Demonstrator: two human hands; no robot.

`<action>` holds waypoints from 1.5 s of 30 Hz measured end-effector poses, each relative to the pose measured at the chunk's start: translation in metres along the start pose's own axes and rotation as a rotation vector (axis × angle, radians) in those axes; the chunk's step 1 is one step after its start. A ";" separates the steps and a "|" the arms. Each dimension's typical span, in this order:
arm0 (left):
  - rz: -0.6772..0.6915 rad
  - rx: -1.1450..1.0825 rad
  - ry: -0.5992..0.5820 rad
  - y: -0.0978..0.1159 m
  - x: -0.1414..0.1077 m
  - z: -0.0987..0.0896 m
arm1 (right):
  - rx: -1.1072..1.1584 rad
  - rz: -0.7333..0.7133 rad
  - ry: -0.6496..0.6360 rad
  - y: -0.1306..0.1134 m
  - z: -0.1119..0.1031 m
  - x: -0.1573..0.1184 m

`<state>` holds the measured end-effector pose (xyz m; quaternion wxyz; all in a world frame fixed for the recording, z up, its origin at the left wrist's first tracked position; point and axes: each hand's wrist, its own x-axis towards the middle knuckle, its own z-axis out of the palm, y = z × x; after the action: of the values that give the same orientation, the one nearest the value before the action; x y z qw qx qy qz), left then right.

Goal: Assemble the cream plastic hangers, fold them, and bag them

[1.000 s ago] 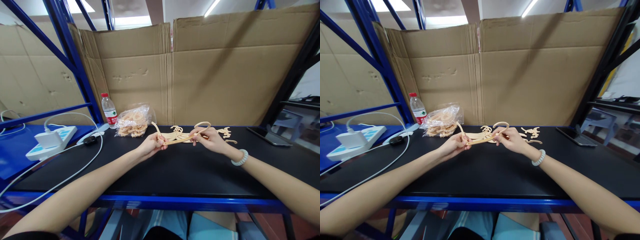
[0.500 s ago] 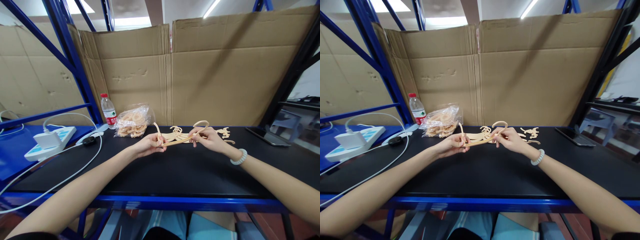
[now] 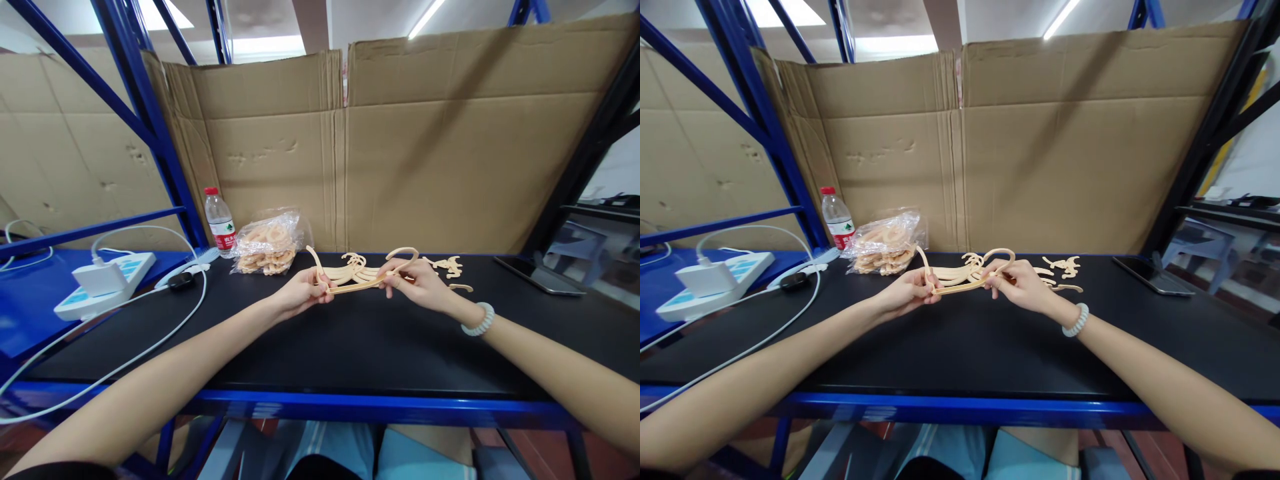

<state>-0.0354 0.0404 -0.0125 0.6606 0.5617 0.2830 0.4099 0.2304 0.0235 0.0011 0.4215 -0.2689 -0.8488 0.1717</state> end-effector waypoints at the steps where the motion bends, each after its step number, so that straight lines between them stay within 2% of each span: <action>1: 0.006 0.005 0.017 -0.001 0.000 0.000 | -0.002 -0.005 0.002 0.000 0.001 0.000; 7: 0.123 0.058 0.138 -0.009 0.002 0.001 | -0.060 0.003 0.006 -0.002 0.007 -0.002; 11: 0.193 0.052 0.226 -0.013 0.003 0.004 | -0.001 0.050 0.083 -0.001 0.012 0.000; 16: 0.153 -0.064 0.293 -0.009 0.001 0.009 | 0.165 0.165 0.194 0.000 0.016 0.003; 19: 0.039 -0.076 0.353 -0.006 -0.001 0.014 | 0.280 0.236 0.244 0.007 0.015 0.005; 20: -0.035 -0.036 0.353 -0.007 -0.002 0.016 | 0.299 0.252 0.255 0.010 0.013 0.006; 22: -0.171 0.130 0.273 -0.009 -0.007 0.023 | 0.335 0.275 0.285 0.017 0.008 0.009; 23: -0.195 0.249 0.200 -0.011 -0.011 0.027 | 0.357 0.286 0.295 0.020 0.005 0.010; 24: -0.158 0.384 0.132 -0.012 -0.015 0.031 | 0.382 0.297 0.295 0.022 0.003 0.011; 25: -0.060 0.524 0.088 -0.013 -0.020 0.036 | 0.409 0.310 0.284 0.023 0.002 0.012; 28: 0.397 0.893 0.029 -0.013 -0.032 0.045 | 0.447 0.381 0.185 0.020 0.005 0.012; 30: 0.578 1.032 0.014 -0.012 -0.036 0.047 | 0.440 0.420 0.122 0.016 0.011 0.010; 31: 0.617 1.074 0.015 -0.011 -0.037 0.047 | 0.435 0.432 0.097 0.015 0.015 0.009; 33: 0.617 1.175 0.035 -0.012 -0.037 0.044 | 0.408 0.448 0.061 0.012 0.022 0.007; 35: 0.558 1.338 0.037 -0.014 -0.035 0.042 | 0.340 0.466 0.017 0.012 0.025 0.005; 38: 0.470 1.566 -0.014 -0.017 -0.034 0.041 | 0.193 0.514 -0.035 0.012 0.025 0.001; 41: 0.432 1.664 -0.055 -0.016 -0.034 0.042 | 0.096 0.530 -0.073 0.016 0.025 -0.003; 43: 0.408 1.688 -0.053 -0.016 -0.035 0.043 | 0.025 0.482 -0.077 0.021 0.027 -0.004; 45: 0.388 1.678 -0.044 -0.016 -0.035 0.043 | -0.069 0.423 -0.027 0.024 0.027 -0.002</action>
<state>-0.0133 -0.0118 -0.0218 -0.0496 0.9104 0.3784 0.1598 0.2172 0.0394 -0.0281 0.3551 -0.4532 -0.7844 0.2307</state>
